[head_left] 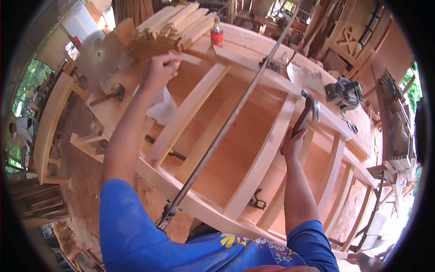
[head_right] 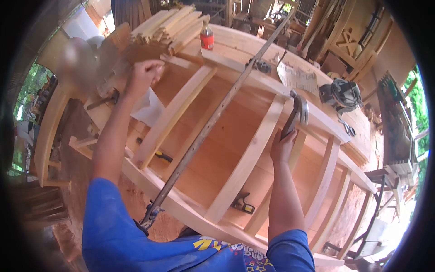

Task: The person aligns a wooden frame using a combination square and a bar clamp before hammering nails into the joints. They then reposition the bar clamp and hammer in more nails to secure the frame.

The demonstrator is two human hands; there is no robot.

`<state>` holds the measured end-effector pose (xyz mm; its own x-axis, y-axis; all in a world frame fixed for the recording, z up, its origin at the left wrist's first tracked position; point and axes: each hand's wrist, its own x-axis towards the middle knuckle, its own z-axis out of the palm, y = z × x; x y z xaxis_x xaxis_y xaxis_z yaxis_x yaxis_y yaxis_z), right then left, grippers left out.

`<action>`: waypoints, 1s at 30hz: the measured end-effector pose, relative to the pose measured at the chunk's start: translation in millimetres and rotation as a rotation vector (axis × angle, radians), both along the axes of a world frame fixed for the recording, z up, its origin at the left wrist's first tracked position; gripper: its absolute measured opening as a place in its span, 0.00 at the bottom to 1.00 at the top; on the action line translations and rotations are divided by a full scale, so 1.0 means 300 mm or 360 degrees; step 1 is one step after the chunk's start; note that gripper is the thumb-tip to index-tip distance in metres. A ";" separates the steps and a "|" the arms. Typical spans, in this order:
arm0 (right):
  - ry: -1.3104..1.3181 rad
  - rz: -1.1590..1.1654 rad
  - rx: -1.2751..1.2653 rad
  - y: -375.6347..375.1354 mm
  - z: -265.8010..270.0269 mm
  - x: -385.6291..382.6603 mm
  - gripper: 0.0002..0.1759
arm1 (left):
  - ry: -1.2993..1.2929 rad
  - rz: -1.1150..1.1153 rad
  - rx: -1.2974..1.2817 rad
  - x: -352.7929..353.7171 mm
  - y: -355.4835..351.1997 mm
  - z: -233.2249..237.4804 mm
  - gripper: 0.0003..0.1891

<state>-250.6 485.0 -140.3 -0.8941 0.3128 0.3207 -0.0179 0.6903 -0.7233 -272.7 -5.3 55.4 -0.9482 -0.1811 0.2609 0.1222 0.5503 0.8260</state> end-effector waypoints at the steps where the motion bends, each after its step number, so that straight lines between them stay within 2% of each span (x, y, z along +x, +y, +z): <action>1: 0.0088 -0.0008 0.0050 0.009 -0.028 -0.007 0.32 | -0.0006 -0.0061 0.0095 -0.025 0.034 0.008 0.12; 4: -0.0086 -0.0003 -0.0018 0.024 -0.048 -0.020 0.33 | 0.0029 -0.0082 0.0264 -0.107 0.141 -0.029 0.13; 7: 0.0124 -0.0008 0.0142 0.030 -0.084 -0.035 0.34 | 0.0108 -0.0212 0.0486 -0.211 0.234 -0.098 0.14; 9: 0.0043 0.0021 0.0005 0.032 -0.073 -0.034 0.33 | 0.0127 -0.0295 0.0540 -0.289 0.258 -0.154 0.14; 12: -0.0029 0.0004 -0.0015 0.017 -0.054 -0.028 0.31 | 0.0027 -0.0189 0.0796 -0.384 0.307 -0.193 0.12; 15: -0.0100 -0.0005 -0.0047 -0.010 0.019 0.005 0.29 | 0.0600 0.0274 0.0190 -0.550 0.306 -0.310 0.09; 17: -0.0126 0.0017 -0.0072 -0.003 0.035 0.013 0.28 | 0.0466 0.0323 0.0487 -0.607 0.305 -0.365 0.09; 18: -0.0134 0.0031 -0.0070 0.009 0.037 0.019 0.28 | 0.0396 0.0343 0.0636 -0.603 0.309 -0.348 0.09; 20: -0.0235 0.0027 -0.0084 0.037 0.041 0.009 0.28 | 0.0286 0.0405 0.0638 -0.577 0.328 -0.335 0.11; 22: -0.0440 -0.0002 -0.0125 0.010 0.159 0.052 0.29 | 0.0231 0.0375 0.0770 -0.560 0.327 -0.324 0.12; 25: -0.0453 0.0042 -0.0144 0.022 0.208 0.061 0.30 | 0.0233 0.0317 0.0921 -0.559 0.326 -0.326 0.13; 28: -0.0491 0.0063 -0.0134 0.045 0.216 0.054 0.42 | 0.0202 0.0299 0.0915 -0.550 0.319 -0.322 0.13; 30: -0.0506 0.0059 -0.0143 0.053 0.224 0.054 0.42 | 0.0206 0.0289 0.0890 -0.556 0.319 -0.327 0.13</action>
